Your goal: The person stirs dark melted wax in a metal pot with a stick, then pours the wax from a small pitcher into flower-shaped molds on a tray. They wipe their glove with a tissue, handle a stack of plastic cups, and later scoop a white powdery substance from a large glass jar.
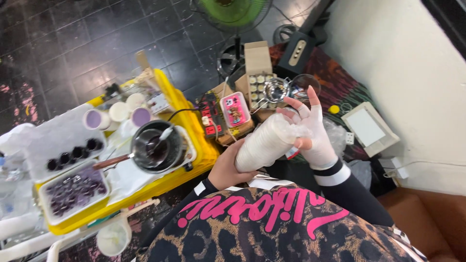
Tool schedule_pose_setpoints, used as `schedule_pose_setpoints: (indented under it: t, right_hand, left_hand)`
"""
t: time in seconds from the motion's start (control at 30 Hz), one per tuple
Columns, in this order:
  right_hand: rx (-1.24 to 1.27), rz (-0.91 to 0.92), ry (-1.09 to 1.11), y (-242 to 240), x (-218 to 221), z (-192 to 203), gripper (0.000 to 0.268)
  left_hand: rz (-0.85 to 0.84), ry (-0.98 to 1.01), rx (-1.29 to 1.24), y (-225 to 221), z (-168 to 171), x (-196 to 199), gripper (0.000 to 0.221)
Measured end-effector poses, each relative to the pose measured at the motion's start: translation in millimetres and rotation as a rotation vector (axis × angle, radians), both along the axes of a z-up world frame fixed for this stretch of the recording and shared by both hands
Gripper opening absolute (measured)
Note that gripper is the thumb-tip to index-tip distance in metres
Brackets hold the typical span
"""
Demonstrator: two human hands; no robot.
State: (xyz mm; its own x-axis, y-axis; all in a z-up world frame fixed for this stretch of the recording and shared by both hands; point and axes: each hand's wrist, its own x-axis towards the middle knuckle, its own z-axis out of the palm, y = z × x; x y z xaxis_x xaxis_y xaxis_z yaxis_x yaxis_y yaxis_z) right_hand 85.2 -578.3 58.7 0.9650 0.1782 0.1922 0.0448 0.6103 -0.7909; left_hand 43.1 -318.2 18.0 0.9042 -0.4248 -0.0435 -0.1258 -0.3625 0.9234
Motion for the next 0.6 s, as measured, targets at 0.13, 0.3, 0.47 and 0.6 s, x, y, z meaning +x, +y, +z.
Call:
schedule_pose_setpoints:
  t: [0.13,0.3,0.47,0.6]
  right_hand:
    - [0.119,-0.106,0.006,79.0,-27.6,-16.5,0.134]
    - [-0.093,-0.223,0.11,142.2,-57.5,-13.2,0.127]
    - [-0.26,-0.161,0.062,175.1,-78.9,-21.3,0.122]
    - [-0.436,0.164,0.192,181.5,-83.2,-17.3,0.101]
  left_hand:
    - [0.034,0.052,-0.038,44.6,-7.6,-19.6,0.103]
    - [-0.037,-0.004,-0.095,88.3,-1.7,-35.9,0.102]
    - [0.013,-0.062,-0.023,119.4,-22.9,-53.1,0.102]
    - [0.049,-0.068,-0.112,137.5,-30.6,-57.7,0.102]
